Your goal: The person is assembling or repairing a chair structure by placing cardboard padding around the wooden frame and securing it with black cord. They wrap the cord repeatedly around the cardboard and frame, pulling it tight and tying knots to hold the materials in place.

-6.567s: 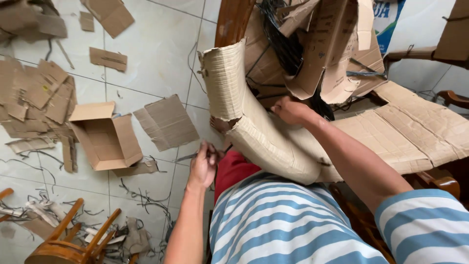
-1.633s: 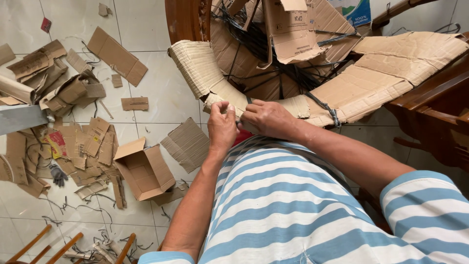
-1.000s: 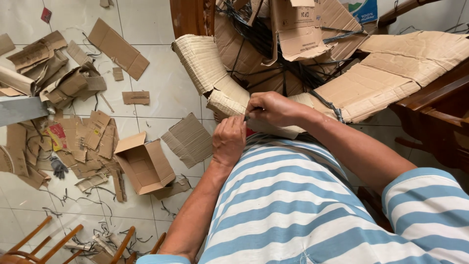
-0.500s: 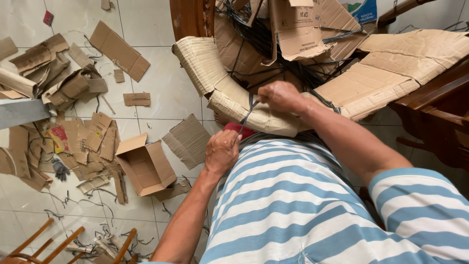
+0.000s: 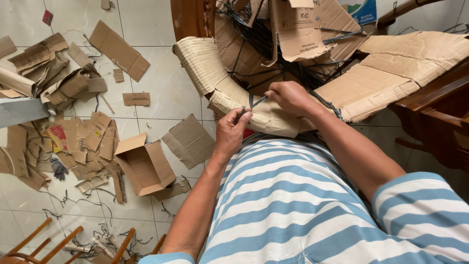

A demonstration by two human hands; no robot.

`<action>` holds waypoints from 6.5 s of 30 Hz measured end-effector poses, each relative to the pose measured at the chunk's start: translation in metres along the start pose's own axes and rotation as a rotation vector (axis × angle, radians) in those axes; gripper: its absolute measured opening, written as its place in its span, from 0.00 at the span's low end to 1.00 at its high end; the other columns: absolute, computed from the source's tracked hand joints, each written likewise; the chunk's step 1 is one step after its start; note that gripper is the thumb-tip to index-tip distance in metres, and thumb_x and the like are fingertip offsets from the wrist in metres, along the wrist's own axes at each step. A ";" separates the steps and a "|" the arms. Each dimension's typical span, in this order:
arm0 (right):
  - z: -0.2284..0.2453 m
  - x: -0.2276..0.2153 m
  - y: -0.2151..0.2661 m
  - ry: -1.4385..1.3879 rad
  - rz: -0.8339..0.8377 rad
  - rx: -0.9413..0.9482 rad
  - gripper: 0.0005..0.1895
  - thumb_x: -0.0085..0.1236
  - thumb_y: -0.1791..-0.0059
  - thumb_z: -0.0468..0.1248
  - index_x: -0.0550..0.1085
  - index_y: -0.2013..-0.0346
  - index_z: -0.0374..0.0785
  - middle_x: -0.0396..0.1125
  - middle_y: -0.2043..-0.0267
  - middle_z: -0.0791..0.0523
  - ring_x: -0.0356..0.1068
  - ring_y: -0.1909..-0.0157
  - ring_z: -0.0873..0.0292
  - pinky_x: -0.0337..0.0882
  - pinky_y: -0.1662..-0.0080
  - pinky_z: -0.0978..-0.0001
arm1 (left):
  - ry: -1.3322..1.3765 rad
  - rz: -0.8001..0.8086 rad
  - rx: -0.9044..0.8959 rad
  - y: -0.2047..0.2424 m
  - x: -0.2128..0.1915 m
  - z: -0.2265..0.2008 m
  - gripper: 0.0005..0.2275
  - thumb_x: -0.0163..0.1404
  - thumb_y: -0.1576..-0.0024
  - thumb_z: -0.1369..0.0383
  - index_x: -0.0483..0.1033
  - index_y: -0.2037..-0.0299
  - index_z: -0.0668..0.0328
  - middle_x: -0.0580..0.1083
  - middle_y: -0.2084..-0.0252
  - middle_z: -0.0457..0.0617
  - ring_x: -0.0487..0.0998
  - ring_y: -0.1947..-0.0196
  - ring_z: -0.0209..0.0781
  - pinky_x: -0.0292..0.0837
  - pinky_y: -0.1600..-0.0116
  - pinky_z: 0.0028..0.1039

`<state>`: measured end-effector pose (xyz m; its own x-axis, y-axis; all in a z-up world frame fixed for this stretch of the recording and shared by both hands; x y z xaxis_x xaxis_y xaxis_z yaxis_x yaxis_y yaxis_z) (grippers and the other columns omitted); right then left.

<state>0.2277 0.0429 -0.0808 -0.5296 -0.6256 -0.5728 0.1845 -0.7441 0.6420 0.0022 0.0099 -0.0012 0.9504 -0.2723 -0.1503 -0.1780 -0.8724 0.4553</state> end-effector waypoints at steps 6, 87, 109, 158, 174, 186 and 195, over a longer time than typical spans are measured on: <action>0.030 -0.041 0.055 -0.355 -0.159 -0.290 0.09 0.57 0.44 0.42 0.78 0.65 0.42 0.73 0.73 0.52 0.74 0.65 0.49 0.72 0.59 0.54 | 0.030 0.027 0.020 -0.018 0.006 0.028 0.16 0.64 0.48 0.74 0.80 0.49 0.63 0.80 0.62 0.46 0.79 0.65 0.25 0.78 0.59 0.15; 0.038 0.037 0.008 -0.723 -0.048 -0.393 0.05 0.62 0.48 0.38 0.80 0.64 0.40 0.70 0.74 0.58 0.66 0.67 0.66 0.67 0.63 0.69 | -0.943 -0.217 0.781 -0.008 0.003 0.026 0.03 0.53 0.42 0.70 0.72 0.65 0.56 0.65 0.71 0.46 0.74 0.68 0.46 0.73 0.61 0.33; 0.016 0.026 0.024 -0.356 0.093 -0.301 0.24 0.40 0.41 0.54 0.76 0.46 0.42 0.69 0.42 0.45 0.64 0.36 0.36 0.65 0.40 0.37 | -0.439 -0.257 -0.038 0.039 -0.061 0.074 0.08 0.55 0.38 0.63 0.79 0.64 0.58 0.77 0.69 0.58 0.81 0.65 0.56 0.74 0.59 0.41; 0.040 0.004 -0.120 -0.216 -0.838 0.766 0.27 0.50 0.49 0.52 0.65 0.43 0.35 0.63 0.45 0.42 0.62 0.42 0.34 0.64 0.49 0.37 | -0.487 -0.038 -0.561 -0.060 -0.386 0.102 0.12 0.51 0.43 0.57 0.81 0.62 0.54 0.82 0.66 0.47 0.79 0.63 0.38 0.72 0.54 0.30; 0.043 -0.030 -0.089 0.097 -1.327 0.710 0.04 0.43 0.49 0.30 0.64 0.68 0.37 0.64 0.69 0.46 0.65 0.70 0.38 0.63 0.67 0.46 | -0.697 0.168 -0.275 -0.328 -0.476 -0.038 0.13 0.47 0.39 0.54 0.78 0.58 0.52 0.79 0.61 0.47 0.76 0.60 0.41 0.72 0.54 0.34; 0.228 -0.066 -0.058 -0.266 -1.689 0.367 0.11 0.48 0.37 0.36 0.72 0.48 0.29 0.67 0.56 0.38 0.69 0.51 0.27 0.68 0.51 0.41 | -0.418 0.804 1.200 -0.337 -0.204 -0.280 0.32 0.67 0.48 0.60 0.68 0.35 0.57 0.69 0.35 0.56 0.65 0.30 0.60 0.56 0.25 0.48; 0.238 -0.055 -0.067 -0.394 -1.773 0.439 0.13 0.48 0.42 0.41 0.76 0.55 0.37 0.70 0.60 0.48 0.73 0.54 0.41 0.73 0.48 0.46 | -0.738 1.038 1.534 -0.364 -0.143 -0.229 0.39 0.71 0.62 0.58 0.70 0.40 0.68 0.73 0.43 0.63 0.71 0.37 0.59 0.53 0.28 0.51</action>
<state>0.0478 0.1828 0.0287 0.0098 0.8411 -0.5408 -0.8901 -0.2391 -0.3880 -0.0105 0.4592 0.0554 0.1602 -0.5459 -0.8224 -0.9038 0.2538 -0.3445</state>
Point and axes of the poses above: each hand's wrist, its own y-axis away from the middle knuckle, its own x-axis out of the palm, z = x × y, the point moved 2 cm from there along -y, towards the middle knuckle
